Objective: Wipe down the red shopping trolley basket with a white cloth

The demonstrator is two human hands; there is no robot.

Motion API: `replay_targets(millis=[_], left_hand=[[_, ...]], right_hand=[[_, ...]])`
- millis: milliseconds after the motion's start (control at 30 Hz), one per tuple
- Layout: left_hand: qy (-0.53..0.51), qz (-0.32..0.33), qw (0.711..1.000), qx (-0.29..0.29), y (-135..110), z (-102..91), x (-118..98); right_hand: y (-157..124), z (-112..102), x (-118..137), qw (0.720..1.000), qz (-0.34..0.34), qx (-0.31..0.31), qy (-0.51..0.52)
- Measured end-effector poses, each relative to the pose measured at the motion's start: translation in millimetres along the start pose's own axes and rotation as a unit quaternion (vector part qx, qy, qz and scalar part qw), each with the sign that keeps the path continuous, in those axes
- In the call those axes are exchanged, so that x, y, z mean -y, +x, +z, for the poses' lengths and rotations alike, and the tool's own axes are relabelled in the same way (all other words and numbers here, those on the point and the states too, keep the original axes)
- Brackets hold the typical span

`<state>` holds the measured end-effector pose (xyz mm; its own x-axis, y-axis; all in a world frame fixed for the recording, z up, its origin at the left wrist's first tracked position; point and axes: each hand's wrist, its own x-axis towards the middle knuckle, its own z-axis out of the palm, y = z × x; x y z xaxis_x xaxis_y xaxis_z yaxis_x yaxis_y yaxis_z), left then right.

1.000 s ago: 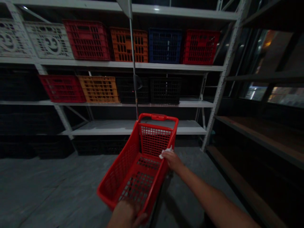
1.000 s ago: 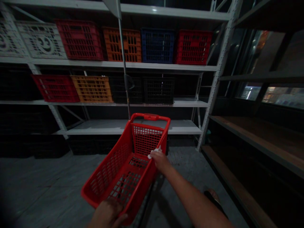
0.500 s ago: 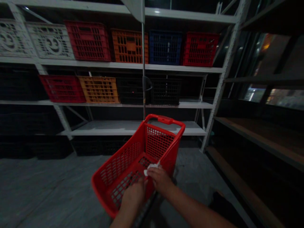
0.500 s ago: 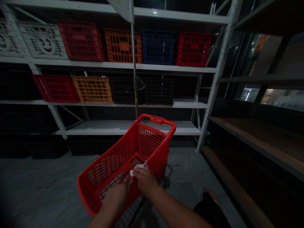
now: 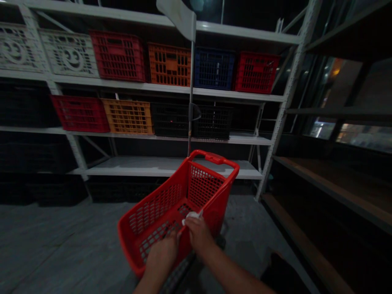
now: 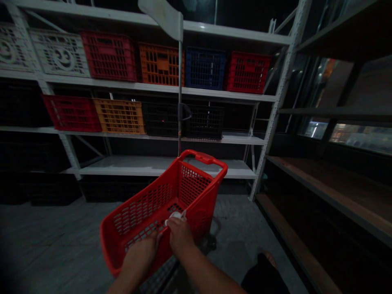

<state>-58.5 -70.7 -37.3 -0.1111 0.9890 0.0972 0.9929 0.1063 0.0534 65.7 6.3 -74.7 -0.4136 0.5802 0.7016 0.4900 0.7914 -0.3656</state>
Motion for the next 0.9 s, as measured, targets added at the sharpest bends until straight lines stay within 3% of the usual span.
replay_targets(millis=[67,133,233,300,367,533,600,667,800,900], left_hand=[[-0.004,0.001,1.000,0.005,1,-1.4,5],[-0.010,0.008,1.000,0.017,2,-1.2,10],[-0.005,0.019,1.000,0.009,3,1.8,15],[-0.001,0.026,1.000,-0.010,3,3.6,15],[0.002,0.027,0.999,-0.025,2,4.1,13],[0.014,0.008,1.000,-0.026,1,3.0,18],[0.015,0.019,0.999,-0.024,2,3.3,26],[0.015,0.021,1.000,-0.014,4,2.7,36],[0.007,0.024,1.000,0.012,7,-3.6,54],[0.007,0.028,0.999,0.025,9,-9.0,64]], right_hand=[[4,-10,-6,1.000,-0.013,0.021,-0.015],[19,-38,-31,0.998,-0.012,0.021,-0.054],[44,-86,-81,0.991,0.031,-0.029,-0.129],[54,-103,-101,0.986,0.054,-0.054,-0.147],[53,-101,-101,0.984,0.065,-0.063,-0.154],[30,-60,-64,0.993,-0.002,-0.007,-0.116],[28,-63,-63,0.994,-0.025,0.012,-0.104],[34,-84,-76,0.993,-0.017,0.006,-0.118],[48,-141,-112,0.978,0.075,-0.116,-0.155],[45,-149,-113,0.955,0.144,-0.220,-0.134]])
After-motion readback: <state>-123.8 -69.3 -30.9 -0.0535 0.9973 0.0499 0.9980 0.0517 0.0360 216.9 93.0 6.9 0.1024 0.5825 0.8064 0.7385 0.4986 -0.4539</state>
